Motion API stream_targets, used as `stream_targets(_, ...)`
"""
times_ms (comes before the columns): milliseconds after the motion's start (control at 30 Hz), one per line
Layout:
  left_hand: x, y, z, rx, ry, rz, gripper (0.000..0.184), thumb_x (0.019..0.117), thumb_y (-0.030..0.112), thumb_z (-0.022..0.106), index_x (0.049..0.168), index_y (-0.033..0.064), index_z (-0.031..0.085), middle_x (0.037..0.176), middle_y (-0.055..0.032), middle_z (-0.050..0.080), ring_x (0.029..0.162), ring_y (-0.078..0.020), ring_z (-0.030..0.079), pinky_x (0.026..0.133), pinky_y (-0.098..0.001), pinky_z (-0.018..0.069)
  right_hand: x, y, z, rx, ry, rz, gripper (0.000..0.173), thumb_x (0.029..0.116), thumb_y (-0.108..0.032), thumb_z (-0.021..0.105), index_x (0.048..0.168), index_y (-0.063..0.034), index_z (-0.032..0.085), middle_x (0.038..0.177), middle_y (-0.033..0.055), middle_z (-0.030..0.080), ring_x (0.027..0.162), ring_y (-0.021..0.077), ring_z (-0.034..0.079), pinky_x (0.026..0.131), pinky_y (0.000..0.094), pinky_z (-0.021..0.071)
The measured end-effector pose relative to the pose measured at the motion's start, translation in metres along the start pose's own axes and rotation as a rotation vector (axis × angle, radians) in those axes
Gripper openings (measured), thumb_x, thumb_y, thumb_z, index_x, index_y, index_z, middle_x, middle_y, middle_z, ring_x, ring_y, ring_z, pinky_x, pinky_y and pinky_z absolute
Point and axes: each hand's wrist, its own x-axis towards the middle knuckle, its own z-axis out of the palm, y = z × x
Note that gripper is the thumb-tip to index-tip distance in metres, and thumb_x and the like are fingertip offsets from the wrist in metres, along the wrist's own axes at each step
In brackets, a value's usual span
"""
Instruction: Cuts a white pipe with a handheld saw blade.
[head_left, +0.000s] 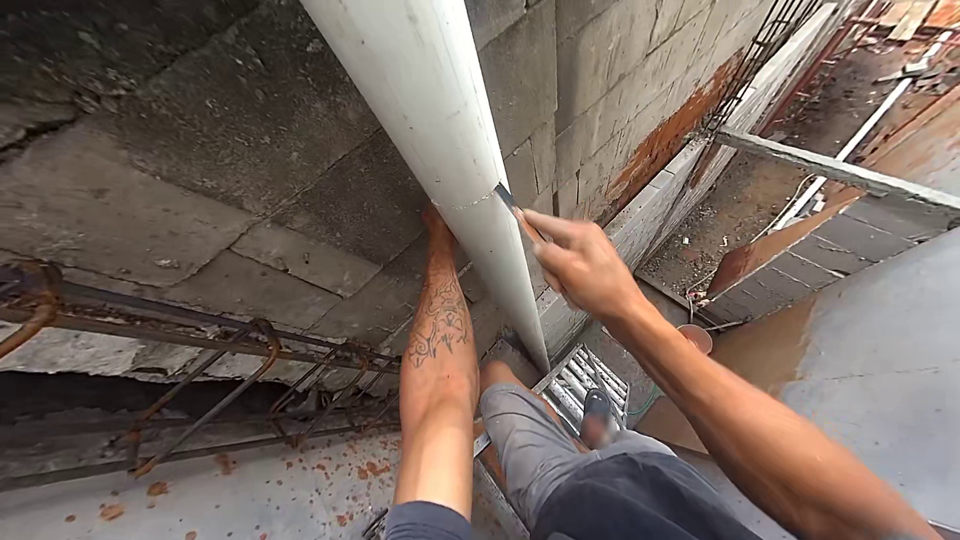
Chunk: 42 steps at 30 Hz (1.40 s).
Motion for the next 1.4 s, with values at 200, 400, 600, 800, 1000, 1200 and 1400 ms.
stream_targets(200,0.006,-0.007,0.006,-0.054,0.030,0.005,0.046,0.1133,0.030,0.027,0.125,-0.0014,0.057,0.111,-0.0121,0.065,0.097,-0.0120,0.062,0.088,-0.0319,0.0537,0.035,-0.006,0.003,0.045,0.001,0.021,0.051,0.1006,-0.006,0.048,0.152,-0.0076,0.051,0.055,0.0022,0.049,0.038,0.0113,0.040,0.036,0.0284,0.0366)
stream_targets(400,0.010,-0.007,0.006,0.044,0.071,-0.017,0.051,0.1129,0.035,0.030,0.122,-0.0040,0.061,0.112,-0.0169,0.067,0.100,-0.0172,0.064,0.091,-0.0372,0.0534,0.000,-0.002,0.001,0.068,0.032,-0.048,0.048,0.0999,-0.005,0.049,0.148,-0.0033,0.054,0.052,0.0004,0.049,0.037,0.0077,0.040,0.036,0.0247,0.0356)
stream_targets(600,0.005,-0.004,0.003,-0.039,0.005,0.003,0.041,0.1121,0.025,0.028,0.125,-0.0005,0.056,0.110,-0.0106,0.064,0.097,-0.0117,0.061,0.087,-0.0327,0.0535,-0.013,0.013,0.002,0.106,0.043,-0.023,0.049,0.1014,-0.008,0.049,0.150,-0.0091,0.054,0.053,0.0012,0.049,0.038,0.0080,0.040,0.037,0.0244,0.0356)
stream_targets(800,0.000,0.001,0.006,0.049,-0.001,-0.011,0.042,0.1124,0.024,0.028,0.129,-0.0035,0.055,0.117,-0.0149,0.062,0.103,-0.0147,0.059,0.092,-0.0347,0.0513,0.022,0.002,0.006,0.112,0.008,0.035,0.050,0.1031,-0.014,0.048,0.153,-0.0176,0.051,0.054,0.0044,0.046,0.037,0.0114,0.037,0.036,0.0268,0.0333)
stream_targets(1000,0.006,-0.002,0.010,0.029,0.068,-0.029,0.052,0.1129,0.037,0.029,0.126,-0.0024,0.060,0.115,-0.0159,0.067,0.101,-0.0161,0.064,0.091,-0.0368,0.0538,0.014,0.005,0.003,0.146,0.044,0.055,0.046,0.1024,-0.007,0.050,0.149,-0.0063,0.054,0.055,0.0014,0.051,0.040,0.0082,0.039,0.039,0.0252,0.0349)
stream_targets(1200,0.006,-0.007,0.002,-0.029,0.010,0.019,0.043,0.1124,0.026,0.029,0.129,-0.0034,0.056,0.116,-0.0142,0.064,0.102,-0.0137,0.061,0.092,-0.0342,0.0522,-0.001,0.007,0.000,0.165,0.028,0.024,0.048,0.1020,-0.006,0.049,0.150,-0.0083,0.054,0.052,0.0007,0.049,0.037,0.0066,0.038,0.036,0.0228,0.0342)
stream_targets(1400,0.004,-0.003,0.000,-0.026,-0.034,0.014,0.043,0.1126,0.025,0.026,0.133,-0.0009,0.054,0.118,-0.0129,0.063,0.104,-0.0125,0.060,0.093,-0.0332,0.0518,0.014,0.001,0.004,0.123,-0.015,0.019,0.050,0.1035,-0.012,0.048,0.153,-0.0134,0.050,0.053,0.0034,0.047,0.036,0.0109,0.038,0.035,0.0267,0.0347)
